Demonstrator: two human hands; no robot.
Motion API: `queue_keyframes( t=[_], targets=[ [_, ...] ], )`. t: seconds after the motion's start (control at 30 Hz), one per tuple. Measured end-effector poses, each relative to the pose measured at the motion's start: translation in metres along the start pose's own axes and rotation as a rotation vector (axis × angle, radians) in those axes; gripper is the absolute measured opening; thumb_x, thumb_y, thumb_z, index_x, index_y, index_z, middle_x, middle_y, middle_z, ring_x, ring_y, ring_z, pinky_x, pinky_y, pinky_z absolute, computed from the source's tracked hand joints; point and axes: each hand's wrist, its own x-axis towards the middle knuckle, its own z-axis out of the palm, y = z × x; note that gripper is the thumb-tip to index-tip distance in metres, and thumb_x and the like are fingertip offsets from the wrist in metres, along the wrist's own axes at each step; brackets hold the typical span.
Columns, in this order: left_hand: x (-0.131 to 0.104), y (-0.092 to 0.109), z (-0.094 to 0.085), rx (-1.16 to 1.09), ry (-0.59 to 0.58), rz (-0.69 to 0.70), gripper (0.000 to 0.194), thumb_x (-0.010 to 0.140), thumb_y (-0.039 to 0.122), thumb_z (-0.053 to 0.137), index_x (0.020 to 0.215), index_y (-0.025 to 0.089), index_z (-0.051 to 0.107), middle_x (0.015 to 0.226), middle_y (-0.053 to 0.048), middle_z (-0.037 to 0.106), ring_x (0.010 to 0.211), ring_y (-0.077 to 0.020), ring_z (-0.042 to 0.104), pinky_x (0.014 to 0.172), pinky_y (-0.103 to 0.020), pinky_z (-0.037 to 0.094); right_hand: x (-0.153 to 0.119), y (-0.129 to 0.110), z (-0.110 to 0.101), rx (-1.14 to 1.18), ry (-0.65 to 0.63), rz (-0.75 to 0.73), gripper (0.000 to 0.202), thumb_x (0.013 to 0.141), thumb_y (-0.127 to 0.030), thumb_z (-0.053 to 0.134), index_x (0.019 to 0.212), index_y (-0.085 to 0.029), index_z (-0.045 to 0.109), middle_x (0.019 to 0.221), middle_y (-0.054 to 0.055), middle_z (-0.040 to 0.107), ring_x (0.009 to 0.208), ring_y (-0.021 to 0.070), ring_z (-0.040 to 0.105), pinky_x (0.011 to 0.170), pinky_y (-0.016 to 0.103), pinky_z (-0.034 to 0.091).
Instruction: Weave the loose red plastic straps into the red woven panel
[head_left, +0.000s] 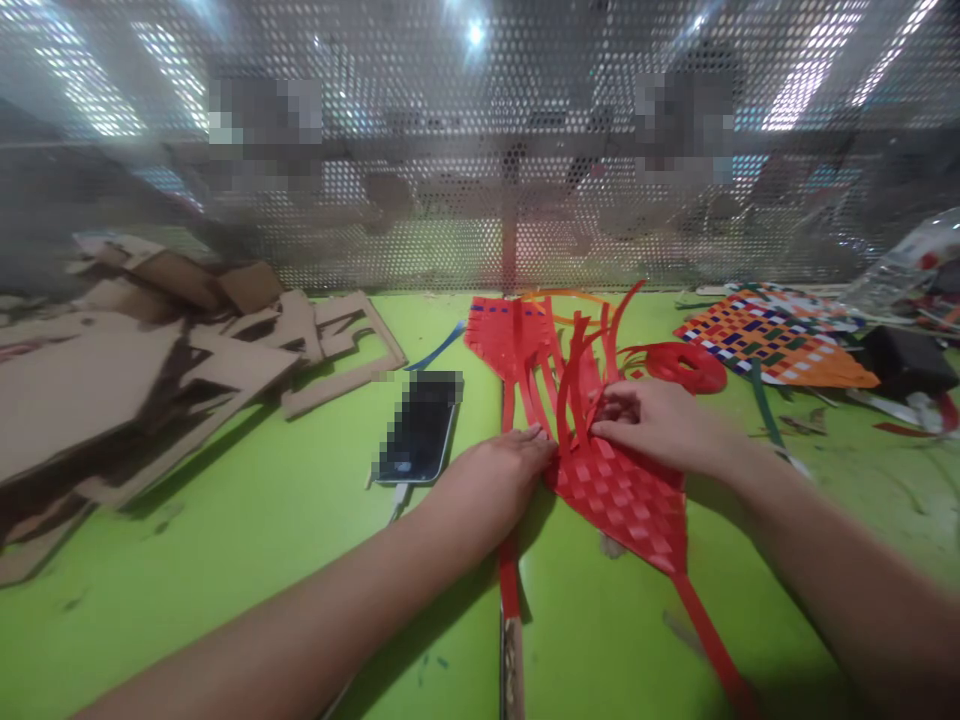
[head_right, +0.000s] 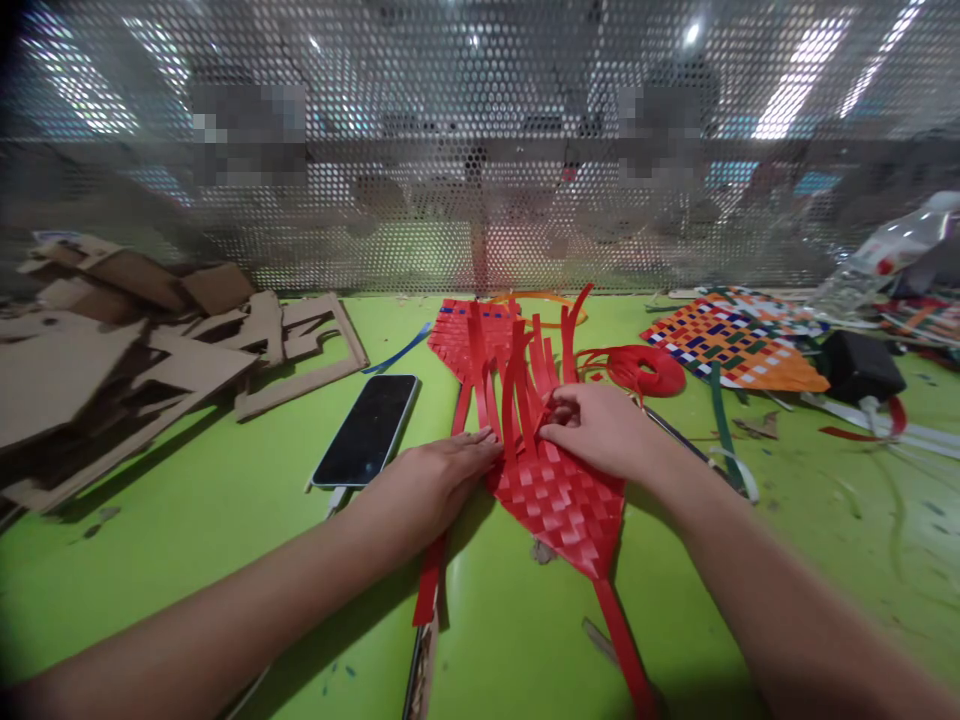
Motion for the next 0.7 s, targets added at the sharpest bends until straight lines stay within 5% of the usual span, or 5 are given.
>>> queue_keyframes(
  t=[0.3,0.47,0.6,0.7],
  targets=[
    [-0.001,-0.001,0.002,-0.002,0.012,0.013,0.041,0.105,0.010,0.055,0.143,0.014,0.070,0.146,-0.015,0.069,0.137,-0.0285,0.067,0.121,-0.047,0.051,0.008,0.007,0.005,0.205,-0.014,0.046,0.016,0.086,-0.031,0.076,0.099,-0.023,0.072,0.094,0.004,0.084,0.082,0.0231,0.078,0.073,0.032,0.058],
    [-0.001,0.000,0.000,-0.008,0.005,0.020,0.039,0.105,0.012,0.056,0.140,0.015,0.072,0.145,-0.014,0.070,0.137,-0.0273,0.068,0.122,-0.044,0.051,0.001,-0.001,-0.005,0.382,-0.114,0.152,0.013,0.089,-0.032,0.077,0.085,-0.022,0.071,0.070,0.004,0.079,0.061,0.0203,0.073,0.057,0.028,0.056],
    [-0.001,-0.001,0.000,-0.007,0.001,0.025,0.039,0.105,0.012,0.055,0.140,0.016,0.072,0.147,-0.013,0.069,0.137,-0.0264,0.067,0.122,-0.044,0.050,0.001,-0.005,-0.003,0.557,-0.027,0.268,0.019,0.099,-0.040,0.064,0.093,-0.023,0.064,0.062,0.002,0.073,0.046,0.0153,0.063,0.041,0.024,0.045],
    [-0.002,-0.001,0.001,-0.005,-0.009,0.012,0.041,0.105,0.011,0.054,0.141,0.017,0.071,0.148,-0.012,0.069,0.139,-0.0259,0.066,0.124,-0.044,0.049,0.005,-0.003,-0.004,0.607,-0.010,0.277,0.016,0.097,-0.036,0.068,0.091,-0.022,0.063,0.061,0.003,0.072,0.046,0.0153,0.063,0.044,0.024,0.049]
  ],
)
